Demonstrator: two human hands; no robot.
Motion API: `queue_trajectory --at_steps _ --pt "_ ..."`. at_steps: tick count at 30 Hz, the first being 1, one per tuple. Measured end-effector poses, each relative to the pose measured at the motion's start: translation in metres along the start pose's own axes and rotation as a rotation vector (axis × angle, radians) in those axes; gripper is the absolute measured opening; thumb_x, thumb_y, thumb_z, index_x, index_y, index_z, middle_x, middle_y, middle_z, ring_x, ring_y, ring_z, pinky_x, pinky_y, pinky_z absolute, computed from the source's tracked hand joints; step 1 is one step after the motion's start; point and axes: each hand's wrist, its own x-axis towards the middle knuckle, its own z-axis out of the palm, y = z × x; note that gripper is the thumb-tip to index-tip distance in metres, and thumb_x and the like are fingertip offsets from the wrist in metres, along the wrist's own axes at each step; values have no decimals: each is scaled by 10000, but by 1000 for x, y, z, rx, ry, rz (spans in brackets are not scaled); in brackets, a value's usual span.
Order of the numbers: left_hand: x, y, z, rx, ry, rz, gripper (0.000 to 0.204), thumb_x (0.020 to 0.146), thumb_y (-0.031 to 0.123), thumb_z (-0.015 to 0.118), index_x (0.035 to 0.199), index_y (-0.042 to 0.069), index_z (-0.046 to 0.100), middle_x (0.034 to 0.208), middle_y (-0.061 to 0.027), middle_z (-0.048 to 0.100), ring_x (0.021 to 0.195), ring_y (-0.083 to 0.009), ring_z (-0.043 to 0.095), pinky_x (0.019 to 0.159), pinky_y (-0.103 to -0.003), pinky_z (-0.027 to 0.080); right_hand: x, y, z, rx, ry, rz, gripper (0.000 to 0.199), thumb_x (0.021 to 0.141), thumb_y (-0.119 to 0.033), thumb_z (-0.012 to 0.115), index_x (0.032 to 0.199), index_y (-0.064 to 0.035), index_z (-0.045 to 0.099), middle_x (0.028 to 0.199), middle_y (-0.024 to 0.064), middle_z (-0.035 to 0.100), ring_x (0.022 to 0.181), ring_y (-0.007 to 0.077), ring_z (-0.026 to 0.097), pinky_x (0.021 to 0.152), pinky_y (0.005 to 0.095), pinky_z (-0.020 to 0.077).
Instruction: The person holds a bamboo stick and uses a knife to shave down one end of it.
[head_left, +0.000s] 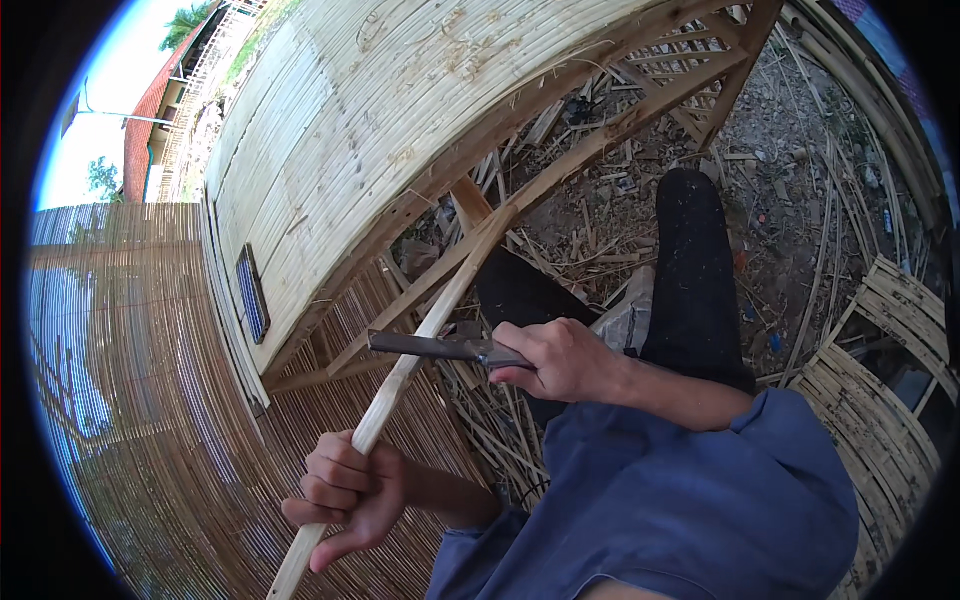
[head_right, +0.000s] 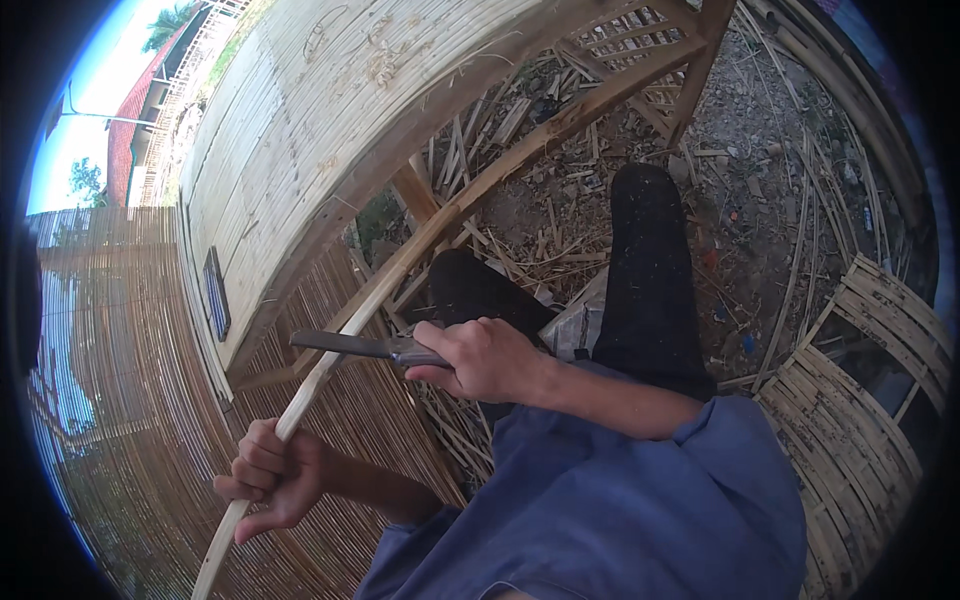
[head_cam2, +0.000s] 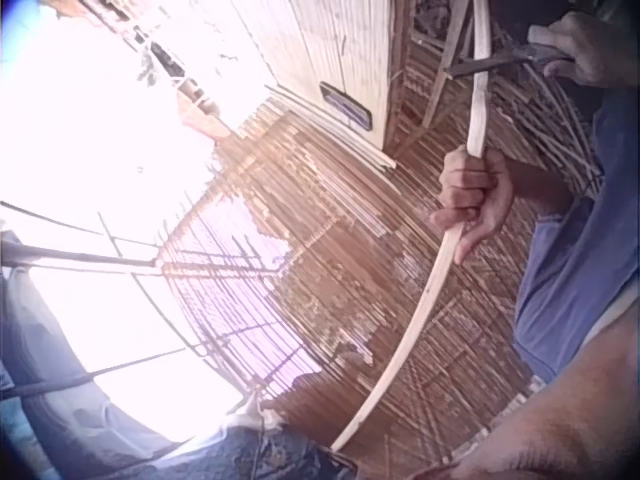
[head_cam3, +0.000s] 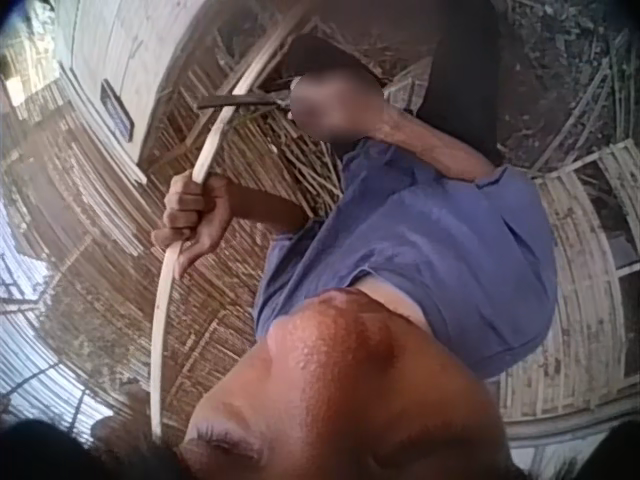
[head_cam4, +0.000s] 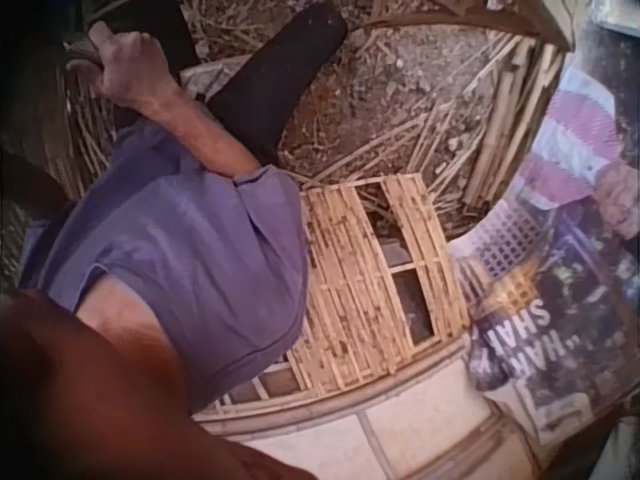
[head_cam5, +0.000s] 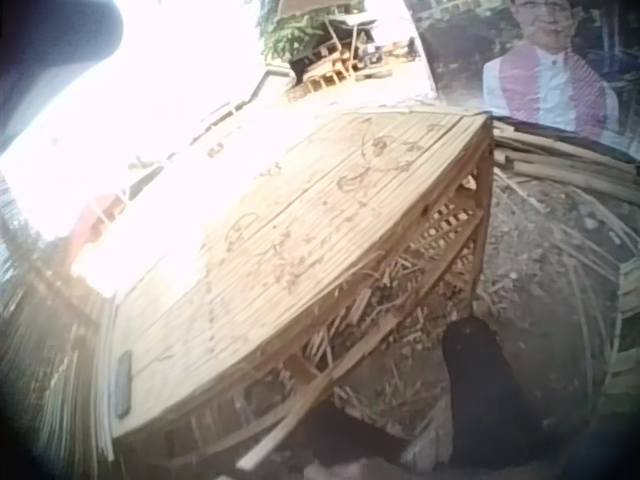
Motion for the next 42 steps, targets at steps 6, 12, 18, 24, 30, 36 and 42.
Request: queue_trajectory --at_steps 6,12,18,24,30,36,42 --pt "-2 -6 -9 74 91 0 533 801 628 397 622 139 282 400 59 253 298 -17 189 307 -167 147 1 49 6 -1 79 266 380 831 -406 527 838 -35 442 563 162 560 590 367 589 484 421 467" --pt "1 -4 5 69 14 -8 532 806 628 380 622 139 281 401 58 245 304 -21 185 311 -174 147 2 -6 5 106 25 -45 377 848 -394 504 819 -25 430 558 176 559 584 379 584 469 442 464" --pt "2 -8 12 29 -17 -48 539 799 646 363 617 146 278 418 60 220 332 -24 173 339 -185 143 17 92 -9 -156 136 452 401 862 -421 464 847 -20 448 598 184 570 611 383 588 512 454 465" --pt "7 -5 12 20 7 -59 544 793 658 351 613 151 276 437 63 198 359 -29 163 364 -198 144 5 22 -18 61 -73 243 374 886 -385 432 942 -16 448 607 199 567 612 380 585 529 445 452" --pt "6 -4 4 103 59 -23 543 809 630 379 611 135 278 393 54 243 295 -21 179 309 -168 142 1 25 -14 213 -56 258 349 890 -342 441 969 -2 432 654 206 578 659 374 587 568 432 451" --pt "6 -2 5 61 14 -25 537 813 615 398 611 130 286 388 49 275 281 -18 208 287 -162 164 2 6 -20 185 -106 214 394 872 -364 457 974 16 431 665 178 577 660 345 593 593 408 456" --pt "6 -2 3 26 -39 -33 546 811 615 402 602 126 282 382 47 275 272 -12 235 271 -146 188 11 -13 -11 156 -18 37 426 869 -454 433 879 -29 450 510 79 489 487 292 553 489 373 436"
